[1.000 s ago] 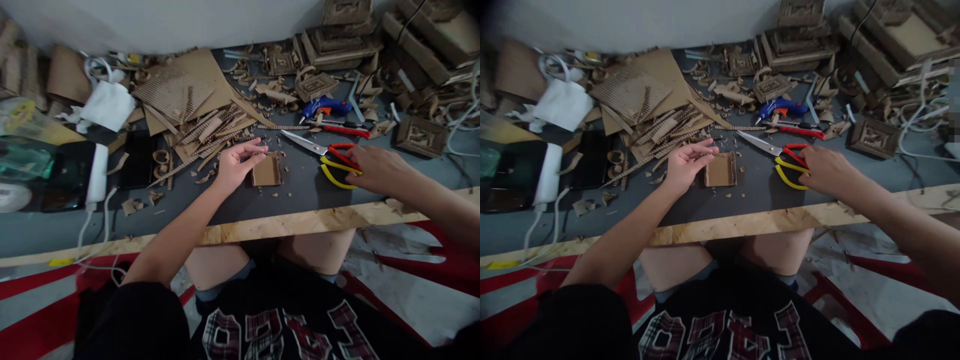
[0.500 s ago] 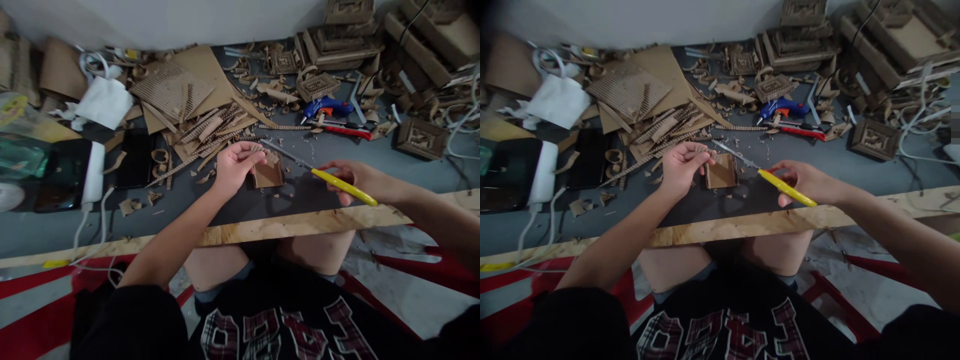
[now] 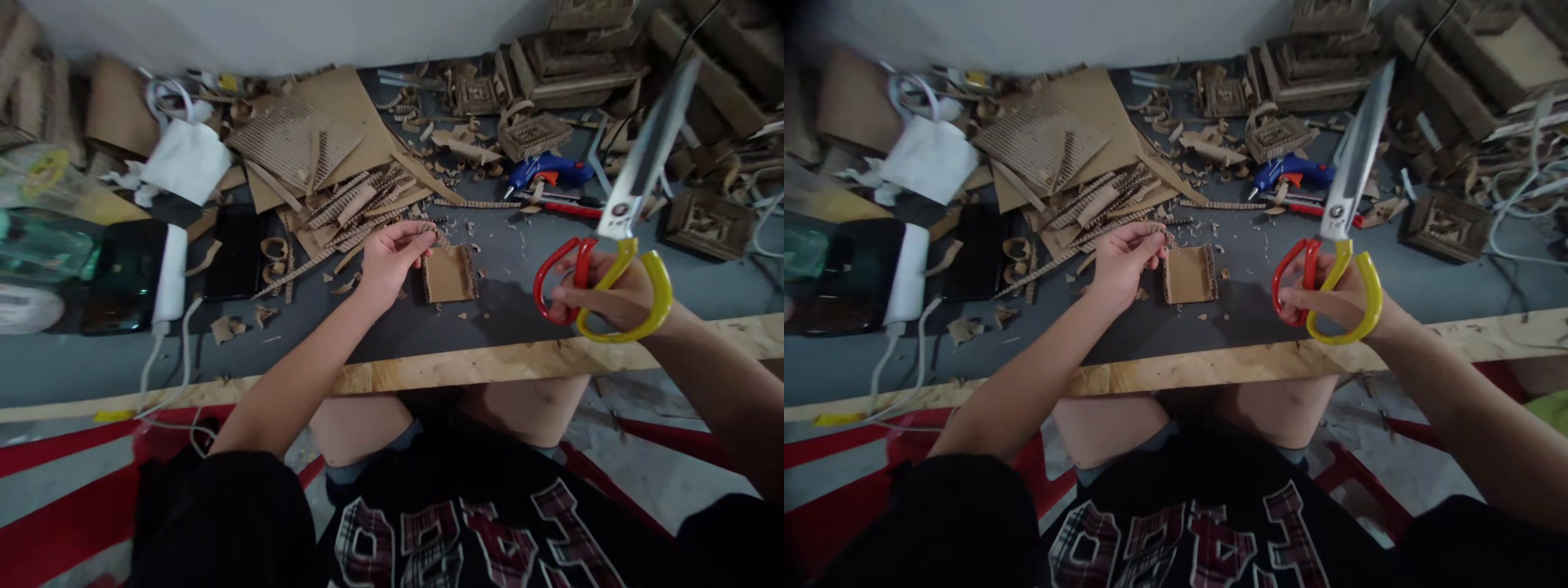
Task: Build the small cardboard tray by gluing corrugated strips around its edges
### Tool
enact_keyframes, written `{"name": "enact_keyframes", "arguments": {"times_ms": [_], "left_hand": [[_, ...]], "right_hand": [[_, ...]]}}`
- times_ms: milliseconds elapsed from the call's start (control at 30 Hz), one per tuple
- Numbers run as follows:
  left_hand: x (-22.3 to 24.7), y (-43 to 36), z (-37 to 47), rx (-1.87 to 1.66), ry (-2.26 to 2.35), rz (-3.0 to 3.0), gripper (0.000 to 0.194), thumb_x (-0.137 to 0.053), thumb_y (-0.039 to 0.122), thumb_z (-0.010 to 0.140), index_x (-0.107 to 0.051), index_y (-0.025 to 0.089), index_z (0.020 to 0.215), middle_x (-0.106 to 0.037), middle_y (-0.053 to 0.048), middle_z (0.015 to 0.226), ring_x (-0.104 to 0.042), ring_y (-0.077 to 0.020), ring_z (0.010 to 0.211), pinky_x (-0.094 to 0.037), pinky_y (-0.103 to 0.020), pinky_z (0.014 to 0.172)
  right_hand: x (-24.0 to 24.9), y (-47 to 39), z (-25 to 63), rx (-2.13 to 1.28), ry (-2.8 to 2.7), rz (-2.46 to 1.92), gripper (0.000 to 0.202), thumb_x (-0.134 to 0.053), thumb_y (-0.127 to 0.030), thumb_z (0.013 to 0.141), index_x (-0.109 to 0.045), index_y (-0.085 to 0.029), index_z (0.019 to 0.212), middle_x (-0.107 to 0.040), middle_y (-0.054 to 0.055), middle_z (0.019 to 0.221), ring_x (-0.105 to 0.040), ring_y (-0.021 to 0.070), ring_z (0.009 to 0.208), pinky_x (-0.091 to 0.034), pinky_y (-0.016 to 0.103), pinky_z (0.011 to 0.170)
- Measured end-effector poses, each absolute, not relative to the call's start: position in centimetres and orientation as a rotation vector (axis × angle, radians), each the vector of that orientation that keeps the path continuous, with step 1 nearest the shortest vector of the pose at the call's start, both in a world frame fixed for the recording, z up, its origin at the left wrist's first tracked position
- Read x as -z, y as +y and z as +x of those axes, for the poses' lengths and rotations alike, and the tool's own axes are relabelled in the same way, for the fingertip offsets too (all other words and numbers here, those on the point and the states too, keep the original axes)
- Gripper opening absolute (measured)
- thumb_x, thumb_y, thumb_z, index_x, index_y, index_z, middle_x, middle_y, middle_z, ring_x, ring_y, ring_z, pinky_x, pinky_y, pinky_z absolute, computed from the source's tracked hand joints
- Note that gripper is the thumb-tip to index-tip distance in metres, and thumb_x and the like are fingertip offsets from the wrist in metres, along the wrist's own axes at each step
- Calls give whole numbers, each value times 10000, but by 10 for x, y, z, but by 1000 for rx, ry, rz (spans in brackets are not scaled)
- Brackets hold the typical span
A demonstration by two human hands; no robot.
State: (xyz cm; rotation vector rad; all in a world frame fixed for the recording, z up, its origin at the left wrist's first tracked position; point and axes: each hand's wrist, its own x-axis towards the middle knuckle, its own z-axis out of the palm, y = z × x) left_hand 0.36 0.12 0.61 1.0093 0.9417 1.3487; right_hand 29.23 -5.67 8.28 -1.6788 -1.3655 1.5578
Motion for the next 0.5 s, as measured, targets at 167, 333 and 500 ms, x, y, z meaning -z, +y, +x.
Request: {"name": "enact_keyframes", "arguments": {"times_ms": [167, 333, 500], "left_hand": [[-5, 0, 4, -1307, 1005, 1056, 273, -900, 395, 672, -781, 207, 832, -738, 5, 734, -586, -56, 567, -409, -190, 472], [-10, -4, 5, -1264, 997, 1023, 241, -897, 367, 705, -744, 197, 781, -703, 21, 678, -551, -41, 528, -380, -181, 464], [-21, -7, 4, -1068, 1000, 867, 235, -863, 318, 765, -704, 160, 693, -742, -14, 707, -502, -14, 452, -298, -147, 382]], "right_hand": [[-85, -73, 294, -1984, -1377, -1502, 614, -835, -750, 608, -641, -251, 909, -439, -64, 540, -346, 76, 437, -223, 285, 443], [-75, -66, 293, -1897, -1698, -1332, 825, -631, -929, 655, -591, -234, 1097, -477, -3, 835, -371, 95, 577, -353, 283, 484], [-80, -64, 279, -1444, -2240, -1491, 754, -496, -885, 808, -642, -198, 1081, -636, 90, 874, -579, 191, 703, -513, 340, 598]]}}
